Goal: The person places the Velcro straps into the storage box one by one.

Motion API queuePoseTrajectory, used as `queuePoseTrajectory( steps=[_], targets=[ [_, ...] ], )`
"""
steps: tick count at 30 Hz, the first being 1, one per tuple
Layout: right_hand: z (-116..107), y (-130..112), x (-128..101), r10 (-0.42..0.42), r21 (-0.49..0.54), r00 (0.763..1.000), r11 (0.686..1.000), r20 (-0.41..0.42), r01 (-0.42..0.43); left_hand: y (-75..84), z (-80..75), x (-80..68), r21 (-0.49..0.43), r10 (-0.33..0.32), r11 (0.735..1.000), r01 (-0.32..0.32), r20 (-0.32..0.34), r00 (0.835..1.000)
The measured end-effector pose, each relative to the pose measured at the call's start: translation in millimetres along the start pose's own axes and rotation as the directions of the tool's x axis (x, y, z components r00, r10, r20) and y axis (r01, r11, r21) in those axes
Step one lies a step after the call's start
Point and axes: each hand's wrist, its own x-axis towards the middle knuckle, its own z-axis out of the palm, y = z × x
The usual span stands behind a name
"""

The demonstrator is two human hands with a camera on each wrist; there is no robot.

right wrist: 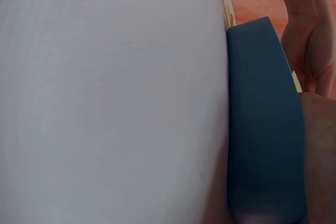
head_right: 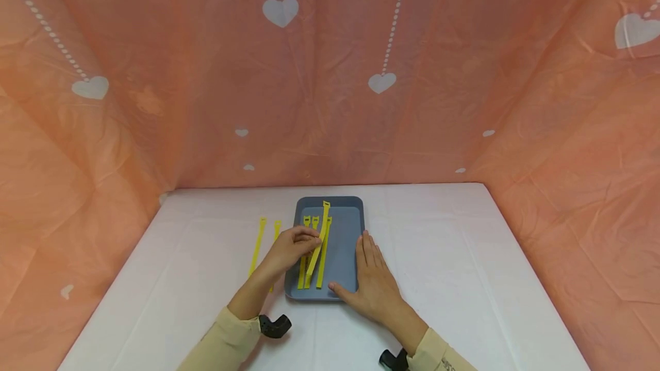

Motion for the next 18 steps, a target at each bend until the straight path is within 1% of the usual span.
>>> queuePoseTrajectory(
  steps=[4, 11, 18],
  targets=[
    [-1, 0, 0, -0.003, -0.008, 1.0, 1.0, -0.01, 0.003, -0.8, 8.0, 2.9, 0.022, 0.001, 1.0, -0.001, 0.009, 1.0],
    [-2, -1, -2, -0.005, -0.013, 1.0, 1.0, -0.011, 0.005, -0.3, 19.9, 7.3, 0.057, -0.026, 0.998, 0.025, 0.005, 1.0],
    [-3, 0, -1, -0.016, -0.039, 1.0, 0.999, -0.02, 0.015, 1.4, 26.8, 11.7, 0.058, -0.01, 0.998, 0.009, 0.018, 1.0]
  ],
)
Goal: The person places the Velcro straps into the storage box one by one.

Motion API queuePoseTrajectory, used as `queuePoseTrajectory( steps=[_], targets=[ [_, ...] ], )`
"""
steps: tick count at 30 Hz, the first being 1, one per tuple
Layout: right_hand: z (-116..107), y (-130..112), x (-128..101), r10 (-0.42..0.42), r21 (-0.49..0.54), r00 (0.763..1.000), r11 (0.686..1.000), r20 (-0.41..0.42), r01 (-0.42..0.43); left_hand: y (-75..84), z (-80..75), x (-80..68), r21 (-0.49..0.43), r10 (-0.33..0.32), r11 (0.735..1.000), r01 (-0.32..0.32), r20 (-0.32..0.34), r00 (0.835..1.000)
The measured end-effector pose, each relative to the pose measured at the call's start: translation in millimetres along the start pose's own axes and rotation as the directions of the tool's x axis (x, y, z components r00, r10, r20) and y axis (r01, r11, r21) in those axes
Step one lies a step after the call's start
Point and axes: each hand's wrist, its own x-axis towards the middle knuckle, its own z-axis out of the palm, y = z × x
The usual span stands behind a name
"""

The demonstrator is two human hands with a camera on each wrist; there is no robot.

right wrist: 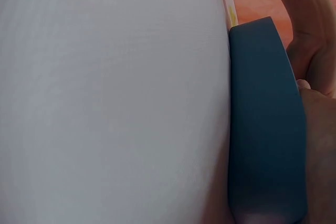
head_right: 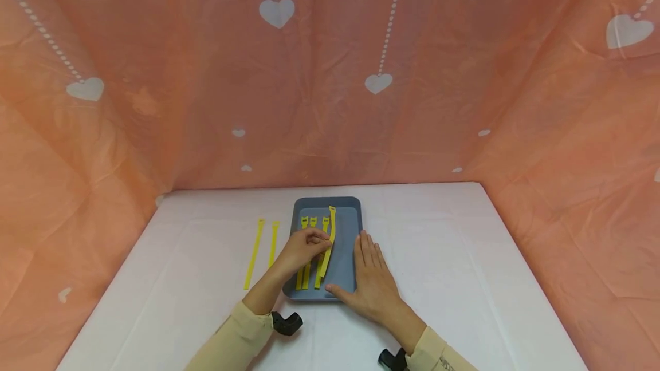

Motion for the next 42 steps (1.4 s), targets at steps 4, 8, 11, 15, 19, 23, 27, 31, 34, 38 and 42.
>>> queuePoseTrajectory(
  steps=[4, 8, 11, 15, 19, 23, 27, 31, 34, 38, 42],
  targets=[
    [0, 0, 0, -0.007, -0.002, 1.0, 1.0, -0.006, 0.007, 0.7, 3.6, 1.9, 0.012, -0.006, 1.0, 0.006, 0.002, 1.0],
    [0, 1, 0, -0.008, -0.006, 1.0, 1.0, -0.004, 0.008, 0.2, 7.6, 2.7, 0.041, -0.017, 0.999, 0.017, 0.001, 1.0],
    [1, 2, 0, -0.009, -0.008, 1.0, 1.0, -0.003, 0.009, 0.0, 10.8, 1.7, 0.052, -0.029, 0.998, 0.029, 0.009, 1.0],
    [2, 2, 0, -0.012, -0.007, 1.0, 1.0, -0.004, 0.012, 0.2, 14.0, -0.5, 0.076, -0.035, 0.997, 0.033, 0.016, 0.999],
    [2, 2, 1, -0.013, -0.008, 1.0, 1.0, -0.007, 0.013, -0.3, 17.4, -1.6, 0.117, -0.041, 0.992, 0.039, 0.014, 0.999],
    [2, 2, 0, -0.012, -0.006, 1.0, 1.0, -0.006, 0.012, -1.7, 20.8, -1.3, 0.151, -0.022, 0.988, 0.022, 0.0, 1.0],
    [1, 1, 0, -0.009, 0.007, 1.0, 1.0, -0.005, 0.009, -3.4, 24.2, -0.6, 0.171, 0.006, 0.985, -0.003, -0.02, 1.0],
    [1, 0, -1, -0.011, 0.012, 1.0, 1.0, -0.008, 0.011, -4.7, 26.9, -0.1, 0.194, 0.022, 0.981, -0.015, -0.033, 0.999],
    [1, 0, 0, -0.013, 0.007, 1.0, 1.0, -0.009, 0.013, -4.8, 27.8, 0.2, 0.216, 0.034, 0.976, -0.025, -0.04, 0.999],
    [1, 1, 0, -0.014, 0.002, 1.0, 1.0, -0.01, 0.014, -5.7, 28.8, 2.0, 0.257, 0.046, 0.966, -0.03, -0.055, 0.997],
    [2, 1, 0, -0.02, 0.001, 1.0, 1.0, -0.017, 0.02, -6.2, 30.2, 2.8, 0.29, 0.049, 0.957, -0.028, -0.065, 0.997]
  ],
)
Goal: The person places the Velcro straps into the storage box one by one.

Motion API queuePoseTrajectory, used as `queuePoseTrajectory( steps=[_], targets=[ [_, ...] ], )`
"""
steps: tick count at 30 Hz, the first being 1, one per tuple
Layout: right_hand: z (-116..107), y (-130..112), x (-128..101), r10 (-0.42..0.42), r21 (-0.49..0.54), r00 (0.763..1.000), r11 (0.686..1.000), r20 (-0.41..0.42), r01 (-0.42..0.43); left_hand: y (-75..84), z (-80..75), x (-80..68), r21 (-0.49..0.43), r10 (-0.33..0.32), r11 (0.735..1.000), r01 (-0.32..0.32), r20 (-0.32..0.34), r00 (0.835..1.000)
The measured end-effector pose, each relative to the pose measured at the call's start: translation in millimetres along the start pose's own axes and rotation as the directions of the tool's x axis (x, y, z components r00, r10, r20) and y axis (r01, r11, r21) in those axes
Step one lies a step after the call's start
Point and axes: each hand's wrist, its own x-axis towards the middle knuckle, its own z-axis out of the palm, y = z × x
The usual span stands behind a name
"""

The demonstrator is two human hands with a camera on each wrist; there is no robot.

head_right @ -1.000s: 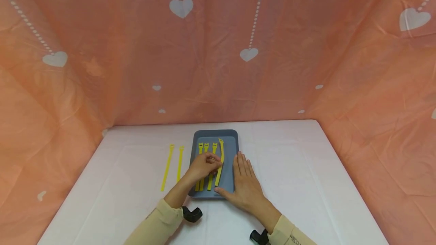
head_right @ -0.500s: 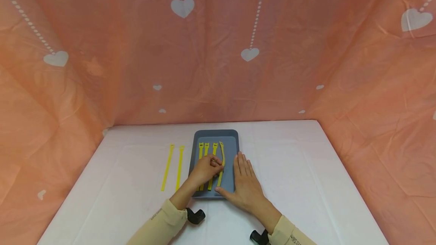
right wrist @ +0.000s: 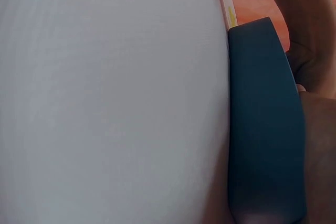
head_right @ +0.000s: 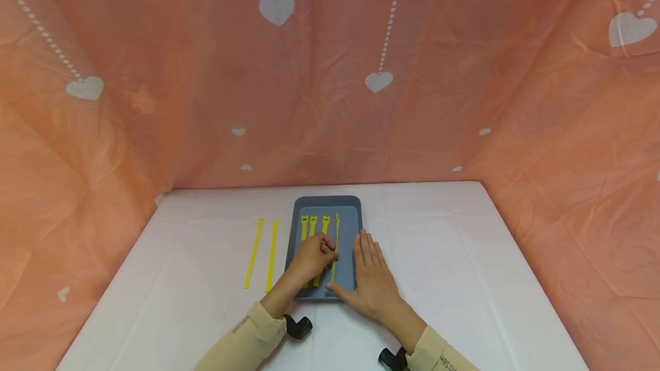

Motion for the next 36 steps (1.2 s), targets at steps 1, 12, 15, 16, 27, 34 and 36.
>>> queuePoseTrajectory(
  steps=[1, 12, 15, 16, 27, 34, 36],
  targets=[
    [0.1, 0.0, 0.0, -0.002, -0.002, 1.0, 1.0, -0.003, 0.002, 0.3, 0.1, 0.0, 0.004, 0.001, 1.0, -0.001, -0.001, 1.0],
    [-0.2, -0.4, -0.4, -0.006, -0.002, 1.0, 1.0, -0.014, 0.006, 5.3, -0.3, -1.9, 0.058, 0.0, 0.998, 0.0, -0.005, 1.0],
    [-0.4, -0.3, -0.6, -0.003, -0.003, 1.0, 1.0, -0.01, 0.003, 7.0, 0.0, -2.5, 0.071, -0.001, 0.997, 0.002, -0.008, 1.0],
    [-0.5, -0.3, -0.6, -0.003, -0.002, 1.0, 1.0, -0.01, 0.003, 7.5, 0.0, -2.7, 0.075, 0.003, 0.997, -0.002, -0.011, 1.0],
    [0.3, 0.8, -0.1, 0.003, 0.007, 1.0, 1.0, 0.004, -0.003, 9.2, 0.5, -5.1, 0.141, 0.059, 0.988, -0.056, -0.018, 0.998],
    [1.1, 1.2, 0.3, -0.004, 0.003, 1.0, 1.0, -0.01, 0.004, 6.1, -0.5, -4.6, 0.131, 0.086, 0.988, -0.083, -0.017, 0.996],
    [1.2, 1.1, 0.4, -0.007, 0.002, 1.0, 1.0, -0.01, 0.007, 4.8, -1.7, -4.5, 0.118, 0.086, 0.989, -0.084, -0.01, 0.996]
  ],
)
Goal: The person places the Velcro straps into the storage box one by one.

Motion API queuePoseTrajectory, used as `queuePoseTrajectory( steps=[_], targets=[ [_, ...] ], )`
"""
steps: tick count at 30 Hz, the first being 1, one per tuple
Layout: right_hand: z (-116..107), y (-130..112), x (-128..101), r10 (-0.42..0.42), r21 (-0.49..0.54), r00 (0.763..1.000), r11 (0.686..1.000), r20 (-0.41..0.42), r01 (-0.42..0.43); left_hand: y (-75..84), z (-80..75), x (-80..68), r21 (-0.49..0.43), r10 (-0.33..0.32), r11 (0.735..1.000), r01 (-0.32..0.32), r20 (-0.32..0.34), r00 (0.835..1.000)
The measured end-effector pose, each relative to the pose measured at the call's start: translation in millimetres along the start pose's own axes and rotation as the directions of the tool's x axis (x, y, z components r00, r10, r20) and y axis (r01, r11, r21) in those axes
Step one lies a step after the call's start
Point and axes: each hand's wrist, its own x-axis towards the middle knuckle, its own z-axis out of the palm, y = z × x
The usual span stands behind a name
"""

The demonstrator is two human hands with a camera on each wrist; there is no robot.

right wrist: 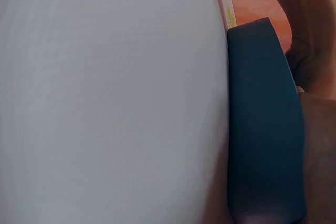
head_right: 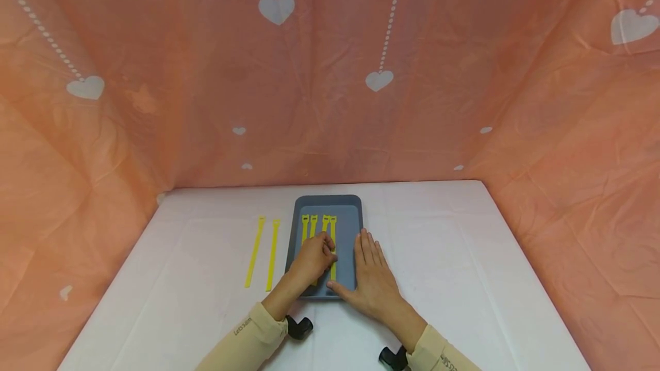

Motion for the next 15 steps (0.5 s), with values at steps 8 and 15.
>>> queuePoseTrajectory(
  steps=[8, 15],
  targets=[
    [-2, -1, 0, 0.014, 0.001, 1.0, 1.0, 0.016, -0.014, -1.1, -8.6, -1.5, -0.142, -0.038, 0.989, 0.045, 0.046, 0.998],
    [-2, -2, 1, 0.022, 0.007, 0.999, 1.0, 0.027, -0.022, 2.0, -19.5, -6.6, -0.247, -0.081, 0.964, 0.096, 0.071, 0.994]
  ],
)
